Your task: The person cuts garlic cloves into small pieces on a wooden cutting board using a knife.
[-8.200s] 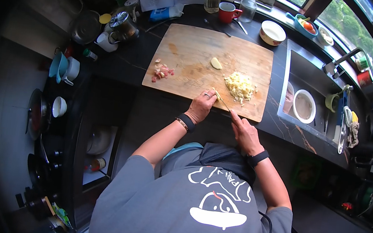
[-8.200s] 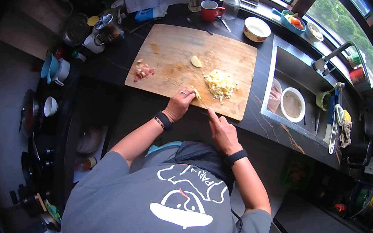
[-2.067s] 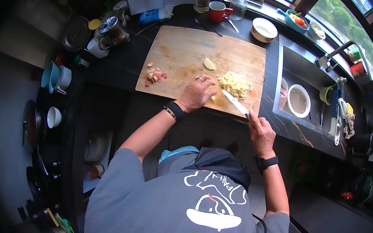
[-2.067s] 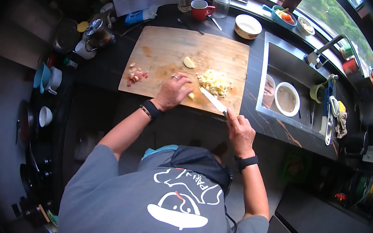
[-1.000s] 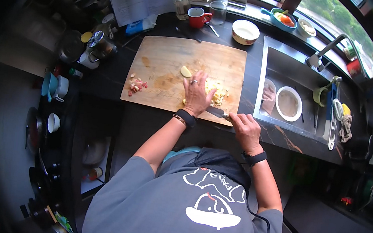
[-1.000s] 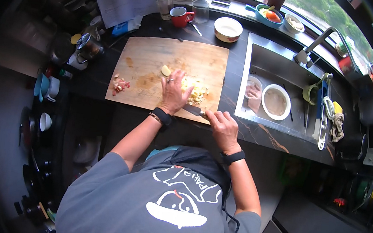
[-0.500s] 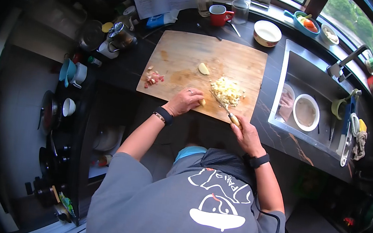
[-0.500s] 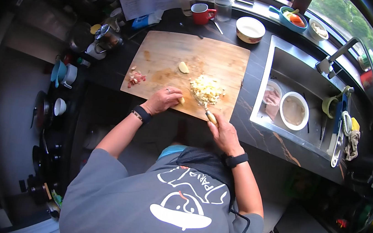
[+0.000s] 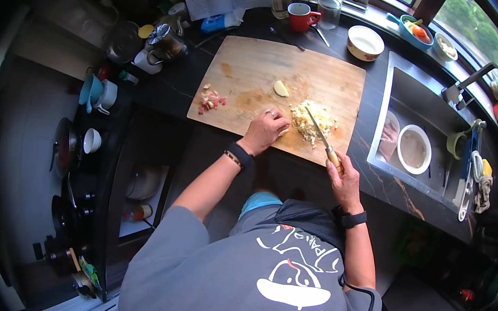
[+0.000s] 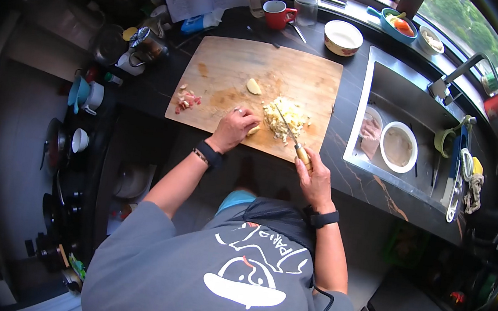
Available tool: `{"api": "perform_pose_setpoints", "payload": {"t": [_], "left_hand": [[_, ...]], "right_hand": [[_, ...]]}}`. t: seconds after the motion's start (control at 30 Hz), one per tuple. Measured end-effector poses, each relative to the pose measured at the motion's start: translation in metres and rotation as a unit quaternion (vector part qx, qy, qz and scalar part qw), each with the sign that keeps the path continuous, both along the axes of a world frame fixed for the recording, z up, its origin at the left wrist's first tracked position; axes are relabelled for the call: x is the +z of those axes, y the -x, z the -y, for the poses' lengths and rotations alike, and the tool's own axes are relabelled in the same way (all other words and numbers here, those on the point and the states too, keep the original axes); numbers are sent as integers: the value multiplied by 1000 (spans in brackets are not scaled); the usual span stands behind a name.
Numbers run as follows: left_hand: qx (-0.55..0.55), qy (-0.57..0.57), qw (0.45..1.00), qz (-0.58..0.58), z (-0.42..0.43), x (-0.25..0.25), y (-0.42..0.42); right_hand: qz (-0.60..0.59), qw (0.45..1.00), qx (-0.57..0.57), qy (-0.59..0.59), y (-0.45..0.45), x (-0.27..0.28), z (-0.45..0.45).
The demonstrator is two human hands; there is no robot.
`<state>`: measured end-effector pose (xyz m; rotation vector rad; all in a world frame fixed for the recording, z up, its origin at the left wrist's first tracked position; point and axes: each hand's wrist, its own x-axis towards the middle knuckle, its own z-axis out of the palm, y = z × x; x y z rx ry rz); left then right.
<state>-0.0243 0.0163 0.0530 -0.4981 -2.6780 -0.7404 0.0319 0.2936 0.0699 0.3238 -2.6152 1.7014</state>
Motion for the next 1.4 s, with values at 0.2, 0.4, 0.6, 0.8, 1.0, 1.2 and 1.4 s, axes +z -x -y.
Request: {"api": "perform_pose_setpoints", "payload": {"t": [0.2, 0.4, 0.6, 0.8, 1.0, 1.2, 1.4], "left_hand": [[-154, 73, 984, 47, 2, -12, 37], [-58, 49, 996, 50, -1, -10, 33], [91, -43, 988, 119, 4, -21, -4], [74, -62, 995, 29, -6, -20, -33], [56, -91, 994, -36, -10, -30, -36], [88, -63, 992, -62, -19, -31, -35], [147, -19, 989, -5, -20, -25, -40]], "right_hand": [[1, 1000, -4, -28, -5, 3, -7], [-10, 1000, -2, -8, -11, 4, -12], [9, 995, 82, -59, -11, -8, -2], [23, 988, 117, -99, -5, -21, 13], [3, 988, 130, -85, -5, -30, 22], [37, 987, 132, -88, -7, -22, 20], [27, 988, 124, -86, -9, -22, 17]]}}
